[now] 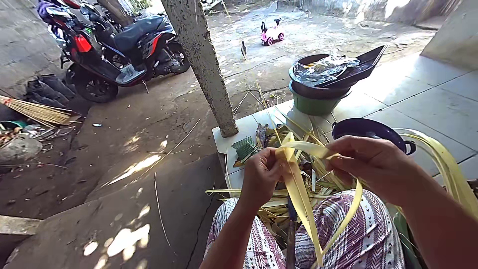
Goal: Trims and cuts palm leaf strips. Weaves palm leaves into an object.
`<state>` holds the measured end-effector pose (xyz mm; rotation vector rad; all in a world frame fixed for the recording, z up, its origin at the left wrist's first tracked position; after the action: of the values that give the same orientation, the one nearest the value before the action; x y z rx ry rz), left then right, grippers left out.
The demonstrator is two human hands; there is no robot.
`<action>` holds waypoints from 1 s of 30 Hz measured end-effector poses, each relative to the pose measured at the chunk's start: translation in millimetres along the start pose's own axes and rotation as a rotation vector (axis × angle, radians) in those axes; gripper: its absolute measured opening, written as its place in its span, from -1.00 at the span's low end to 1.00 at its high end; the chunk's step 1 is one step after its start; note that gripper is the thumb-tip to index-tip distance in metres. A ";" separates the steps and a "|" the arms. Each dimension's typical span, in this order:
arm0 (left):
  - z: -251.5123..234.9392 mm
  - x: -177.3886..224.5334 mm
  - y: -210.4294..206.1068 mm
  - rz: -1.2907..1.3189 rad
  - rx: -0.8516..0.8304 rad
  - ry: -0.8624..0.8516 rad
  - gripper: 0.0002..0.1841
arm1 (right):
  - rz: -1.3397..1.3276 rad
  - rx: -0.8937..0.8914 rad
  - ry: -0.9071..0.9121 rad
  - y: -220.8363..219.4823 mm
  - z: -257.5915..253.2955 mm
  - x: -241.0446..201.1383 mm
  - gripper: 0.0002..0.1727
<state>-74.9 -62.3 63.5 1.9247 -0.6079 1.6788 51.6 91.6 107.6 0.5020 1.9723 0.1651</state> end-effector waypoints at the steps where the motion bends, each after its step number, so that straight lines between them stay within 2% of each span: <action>1: 0.4 -0.4 -4.4 0.011 -0.024 0.013 -0.92 | 0.241 0.047 0.072 -2.7 -0.7 -9.7 -0.79; 3: 1.6 -0.3 -10.5 0.030 -0.054 0.035 -0.93 | 0.634 0.090 0.255 -15.4 -1.2 -25.6 -0.71; 5: 3.0 -0.1 -13.7 0.038 -0.067 0.045 -0.93 | 0.781 0.095 0.350 -29.1 0.1 -26.8 -0.67; 8: 5.3 2.1 -16.0 0.029 -0.061 0.064 -0.92 | 0.775 0.111 0.375 -36.8 1.0 -17.5 -0.62; 16: 12.3 1.3 -22.2 0.040 -0.073 0.010 -0.91 | 0.857 0.407 0.476 -46.1 9.3 -4.6 -0.84; 25: 18.0 -3.9 -23.6 0.154 -0.221 -0.078 -0.89 | 0.998 0.466 0.512 -49.6 17.0 -7.0 -0.77; 30: 20.5 -3.9 -25.3 0.190 -0.234 -0.097 -0.87 | 1.009 0.520 0.596 -54.0 23.2 -10.7 -0.84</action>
<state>-43.7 -55.9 55.3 1.8339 -1.0060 1.5517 61.4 36.0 88.3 1.9533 2.1301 0.4708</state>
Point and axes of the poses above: each hand's wrist, its own z-axis away from the middle knuckle, its own y-axis out of the back of the hand, x = y × z, the point moved 6 cm from there along -z, towards the middle knuckle, and after that the axes turned 5 degrees about y, right-handed, at the moved point
